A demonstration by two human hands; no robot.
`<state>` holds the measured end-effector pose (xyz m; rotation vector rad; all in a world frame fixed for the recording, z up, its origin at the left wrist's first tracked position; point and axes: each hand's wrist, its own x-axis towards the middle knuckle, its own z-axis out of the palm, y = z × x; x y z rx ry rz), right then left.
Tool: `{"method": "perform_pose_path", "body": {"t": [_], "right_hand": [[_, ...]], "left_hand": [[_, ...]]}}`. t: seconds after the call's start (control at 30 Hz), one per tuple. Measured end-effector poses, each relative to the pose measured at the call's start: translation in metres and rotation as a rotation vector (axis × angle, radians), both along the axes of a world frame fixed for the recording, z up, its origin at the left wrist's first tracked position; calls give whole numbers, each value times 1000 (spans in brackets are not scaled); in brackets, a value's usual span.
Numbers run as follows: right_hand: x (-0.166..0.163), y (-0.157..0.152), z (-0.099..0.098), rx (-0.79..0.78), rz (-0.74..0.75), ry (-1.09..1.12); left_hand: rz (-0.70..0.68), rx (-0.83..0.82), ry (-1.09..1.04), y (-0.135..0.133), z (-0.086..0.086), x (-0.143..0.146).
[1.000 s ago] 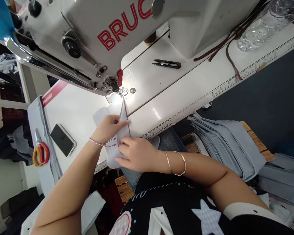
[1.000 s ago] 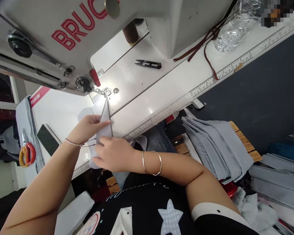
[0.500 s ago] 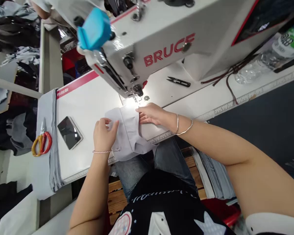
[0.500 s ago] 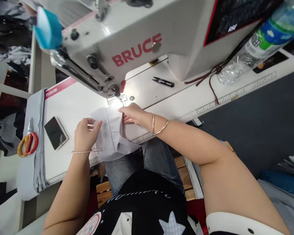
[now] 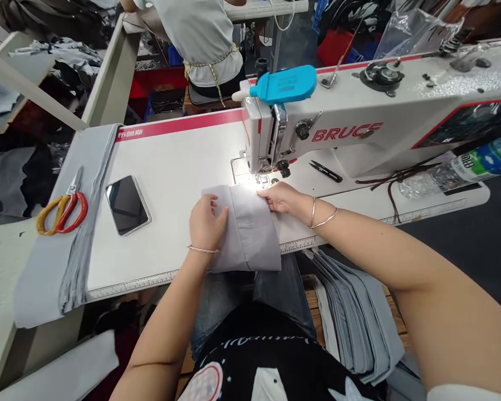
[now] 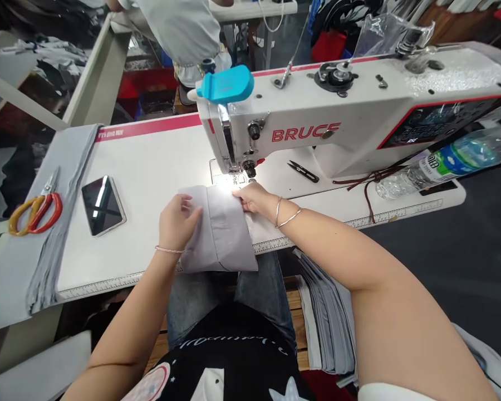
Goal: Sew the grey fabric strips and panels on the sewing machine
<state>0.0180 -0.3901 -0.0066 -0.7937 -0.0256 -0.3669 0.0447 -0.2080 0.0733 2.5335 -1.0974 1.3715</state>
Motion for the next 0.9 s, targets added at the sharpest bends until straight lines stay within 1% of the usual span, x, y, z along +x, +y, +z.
{"method": "perform_pose_path", "body": {"t": [0.1, 0.17, 0.2, 0.27, 0.4, 0.5, 0.63, 0.77, 0.9], "right_hand": [[5, 2, 2, 8, 7, 11], [8, 4, 4, 17, 4, 3], [9, 5, 4, 21, -1, -1], [11, 7, 5, 32, -14, -3], [11, 11, 6, 63, -43, -16], [10, 14, 6, 75, -67, -11], [6, 16, 6, 73, -94, 13], [3, 15, 8, 71, -116, 15], [5, 11, 15, 63, -90, -6]], "left_hand": [[-151, 180, -149, -17, -15, 6], [-207, 299, -161, -28, -24, 8], [-205, 349, -151, -32, -27, 9], [-159, 437, -135, -36, -32, 9], [-71, 590, -130, -31, -31, 11], [-42, 641, -136, -27, -27, 11], [-19, 670, -139, -27, -23, 11], [-15, 674, -140, -29, -23, 10], [-11, 656, -136, -30, -22, 9]]}}
